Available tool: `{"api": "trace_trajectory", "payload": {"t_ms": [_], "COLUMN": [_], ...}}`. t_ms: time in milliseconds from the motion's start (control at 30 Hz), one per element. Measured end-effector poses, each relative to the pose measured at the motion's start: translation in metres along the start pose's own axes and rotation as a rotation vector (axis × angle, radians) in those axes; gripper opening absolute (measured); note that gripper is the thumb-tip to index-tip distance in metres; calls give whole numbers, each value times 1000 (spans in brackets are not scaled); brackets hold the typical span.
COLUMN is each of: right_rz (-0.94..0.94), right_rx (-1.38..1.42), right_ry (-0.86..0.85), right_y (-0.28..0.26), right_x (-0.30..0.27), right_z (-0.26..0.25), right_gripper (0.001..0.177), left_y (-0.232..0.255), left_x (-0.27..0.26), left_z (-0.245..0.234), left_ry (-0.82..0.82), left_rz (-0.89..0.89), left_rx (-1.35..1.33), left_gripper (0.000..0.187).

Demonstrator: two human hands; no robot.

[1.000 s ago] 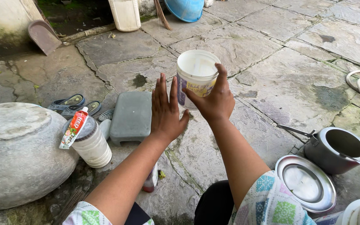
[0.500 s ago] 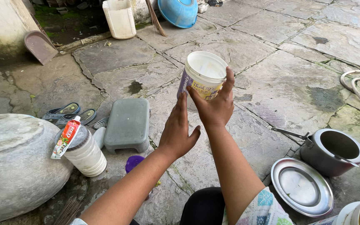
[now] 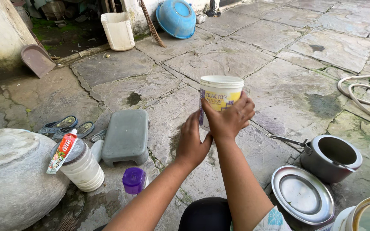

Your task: The person touches the base of a tree, pours water from a small container into a bucket, and wipes the edge of the bucket with their hands.

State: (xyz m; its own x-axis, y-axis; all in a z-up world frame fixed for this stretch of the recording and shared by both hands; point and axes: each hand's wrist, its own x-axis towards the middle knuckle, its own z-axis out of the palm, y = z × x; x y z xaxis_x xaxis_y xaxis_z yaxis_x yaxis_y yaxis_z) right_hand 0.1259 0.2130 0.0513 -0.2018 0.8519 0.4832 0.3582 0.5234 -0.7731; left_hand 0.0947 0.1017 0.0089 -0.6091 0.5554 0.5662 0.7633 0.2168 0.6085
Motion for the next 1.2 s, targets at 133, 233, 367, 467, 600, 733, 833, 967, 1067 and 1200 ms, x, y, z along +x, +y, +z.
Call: {"api": "trace_trajectory", "payload": {"t_ms": [133,233,367,467,600,733,833,967,1067,1200], "right_rz": [-41,-82,-89,-123,-264,-212,-302,-332,-171,-171], "right_rx": [98,232,226,191,430,442,324,20,-118,-155], "right_ry": [121,154,229,258,260,137,8,-186,-196,-111], "right_y": [16,19,14,14,24,61,95,127,141,166], "right_x": [10,9,12,17,22,26,19,21,24,22], "right_z": [-10,-17,-35,-53,-83,-139,-185,-261,-319,-367], "right_gripper": [121,120,118,119,116,123,117,109,111,108], "left_y": [14,26,39,51,76,105,140,193,243,271], "left_x": [-10,-13,-11,-9,-3,-3,-12,-20,-25,-63], "left_z": [-1,-1,2,5,12,19,21,21,48,95], "left_ry": [-119,-118,-110,-112,-151,-363,-663,-1060,-1081,-398], "left_rz": [88,126,175,159,150,194,99,94,124,335], "left_rx": [-13,-17,-27,-84,-133,56,79,226,334,49], "left_gripper": [77,76,72,71,70,68,70,66,72,68]}}
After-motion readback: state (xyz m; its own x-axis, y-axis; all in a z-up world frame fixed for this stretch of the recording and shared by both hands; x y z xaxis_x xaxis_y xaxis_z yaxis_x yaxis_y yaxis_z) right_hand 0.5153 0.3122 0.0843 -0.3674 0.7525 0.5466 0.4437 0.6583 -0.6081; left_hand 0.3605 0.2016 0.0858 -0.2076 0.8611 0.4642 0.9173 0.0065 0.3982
